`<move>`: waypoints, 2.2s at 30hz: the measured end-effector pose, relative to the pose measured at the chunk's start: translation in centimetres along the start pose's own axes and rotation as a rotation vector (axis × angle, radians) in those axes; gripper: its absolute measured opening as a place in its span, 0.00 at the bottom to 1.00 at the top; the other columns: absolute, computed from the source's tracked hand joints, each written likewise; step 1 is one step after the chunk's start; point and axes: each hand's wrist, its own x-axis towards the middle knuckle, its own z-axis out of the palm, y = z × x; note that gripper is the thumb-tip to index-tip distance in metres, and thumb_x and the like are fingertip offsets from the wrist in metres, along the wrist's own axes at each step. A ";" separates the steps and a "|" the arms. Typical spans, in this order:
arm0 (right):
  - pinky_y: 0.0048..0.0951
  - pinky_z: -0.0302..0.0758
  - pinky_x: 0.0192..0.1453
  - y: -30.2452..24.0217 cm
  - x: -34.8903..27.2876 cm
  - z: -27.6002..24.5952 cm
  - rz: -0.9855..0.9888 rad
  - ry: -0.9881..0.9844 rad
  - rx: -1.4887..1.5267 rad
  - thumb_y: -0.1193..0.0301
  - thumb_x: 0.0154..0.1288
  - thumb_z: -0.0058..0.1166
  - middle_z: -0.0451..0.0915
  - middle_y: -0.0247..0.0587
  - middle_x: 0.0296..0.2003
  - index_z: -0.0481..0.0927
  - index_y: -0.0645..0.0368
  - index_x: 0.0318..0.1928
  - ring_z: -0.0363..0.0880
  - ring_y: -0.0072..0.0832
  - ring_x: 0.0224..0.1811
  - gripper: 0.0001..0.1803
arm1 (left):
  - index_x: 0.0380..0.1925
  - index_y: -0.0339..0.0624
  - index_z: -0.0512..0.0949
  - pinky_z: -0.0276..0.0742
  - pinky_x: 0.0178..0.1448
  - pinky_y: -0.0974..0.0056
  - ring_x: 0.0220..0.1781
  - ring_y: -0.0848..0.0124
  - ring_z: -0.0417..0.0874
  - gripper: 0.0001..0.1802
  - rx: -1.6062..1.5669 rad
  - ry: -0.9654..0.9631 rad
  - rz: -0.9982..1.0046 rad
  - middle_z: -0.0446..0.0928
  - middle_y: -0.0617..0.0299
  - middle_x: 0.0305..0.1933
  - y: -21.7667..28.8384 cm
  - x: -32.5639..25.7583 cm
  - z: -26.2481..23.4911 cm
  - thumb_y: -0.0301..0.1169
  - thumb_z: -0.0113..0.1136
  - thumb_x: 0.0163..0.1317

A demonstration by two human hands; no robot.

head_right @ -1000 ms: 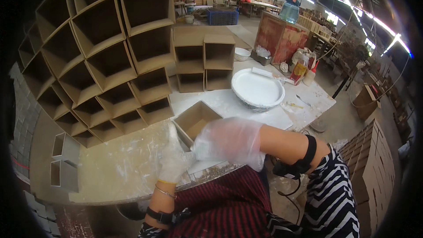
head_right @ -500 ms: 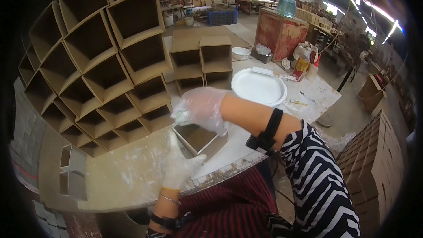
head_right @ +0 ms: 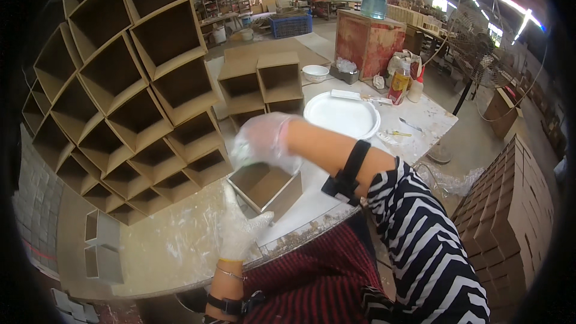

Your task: Applying white primer or glue to cardboard boxes using a sponge.

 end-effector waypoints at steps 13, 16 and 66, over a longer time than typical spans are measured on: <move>0.41 0.81 0.58 -1.2 -10.0 3.5 0.408 0.193 -0.156 0.70 0.67 0.57 0.87 0.50 0.44 0.87 0.57 0.50 0.86 0.43 0.51 0.14 | 0.81 0.30 0.44 0.75 0.71 0.57 0.67 0.57 0.79 0.64 -0.079 0.048 0.058 0.74 0.41 0.68 0.6 -0.3 0.3 0.23 0.75 0.47; 0.41 0.82 0.57 -3.9 -10.8 4.9 0.132 0.425 -0.138 0.72 0.64 0.58 0.87 0.47 0.47 0.85 0.58 0.55 0.86 0.44 0.51 0.18 | 0.80 0.30 0.44 0.76 0.70 0.57 0.65 0.55 0.81 0.66 -0.170 0.021 0.065 0.76 0.41 0.65 -1.4 -0.2 0.8 0.26 0.78 0.46; 0.44 0.82 0.53 9.7 -18.0 1.7 0.848 -0.008 -0.050 0.62 0.59 0.61 0.89 0.53 0.41 0.91 0.62 0.40 0.89 0.47 0.48 0.16 | 0.44 0.38 0.86 0.81 0.53 0.49 0.49 0.39 0.85 0.26 0.483 -0.729 0.291 0.85 0.37 0.44 0.2 7.3 -3.6 0.52 0.63 0.63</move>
